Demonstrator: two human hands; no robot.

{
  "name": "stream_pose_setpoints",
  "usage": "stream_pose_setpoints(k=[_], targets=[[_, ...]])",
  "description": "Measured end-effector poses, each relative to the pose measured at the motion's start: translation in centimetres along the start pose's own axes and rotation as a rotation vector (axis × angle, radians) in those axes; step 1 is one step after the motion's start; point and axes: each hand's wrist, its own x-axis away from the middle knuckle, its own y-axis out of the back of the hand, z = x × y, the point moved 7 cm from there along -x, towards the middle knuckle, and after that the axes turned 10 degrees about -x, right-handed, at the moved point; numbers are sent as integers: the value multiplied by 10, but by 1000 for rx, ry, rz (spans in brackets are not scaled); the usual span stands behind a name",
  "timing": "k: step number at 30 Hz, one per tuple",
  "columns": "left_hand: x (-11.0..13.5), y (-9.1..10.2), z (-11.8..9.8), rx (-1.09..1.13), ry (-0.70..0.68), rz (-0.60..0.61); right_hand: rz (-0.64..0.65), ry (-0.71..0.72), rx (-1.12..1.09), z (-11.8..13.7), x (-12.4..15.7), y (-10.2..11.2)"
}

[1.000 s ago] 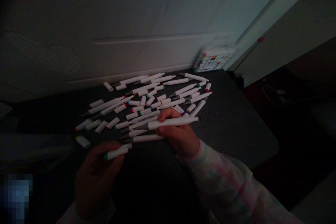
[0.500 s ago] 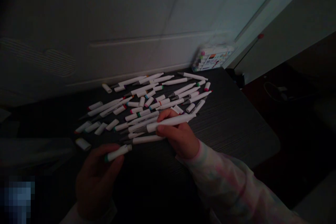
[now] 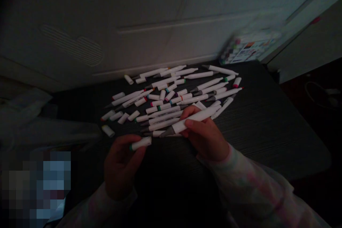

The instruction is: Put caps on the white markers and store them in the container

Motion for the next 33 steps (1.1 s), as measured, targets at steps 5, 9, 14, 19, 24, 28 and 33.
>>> stream_pose_setpoints(k=[5,9,14,19,24,28,33], targets=[[1,-3,-6,-102,-71,20,-36,0,47,1,1,4],[-5,2,-7,-255,-113,-8,-67,-12,34,0,1,7],[-20,22,1,-432,-112,-157,-64,-4,16,-1,1,7],[-26,29,9,-417,-86,-184,-73,-20,-7,-2,1,8],[-24,24,4,-456,-125,-160,-93,-21,5,-2,0,7],[-24,25,1,-490,-139,-178,-104,-15,34,-1,0,8],[-24,25,0,-484,-148,-166,-98,-6,38,0,-1,8]])
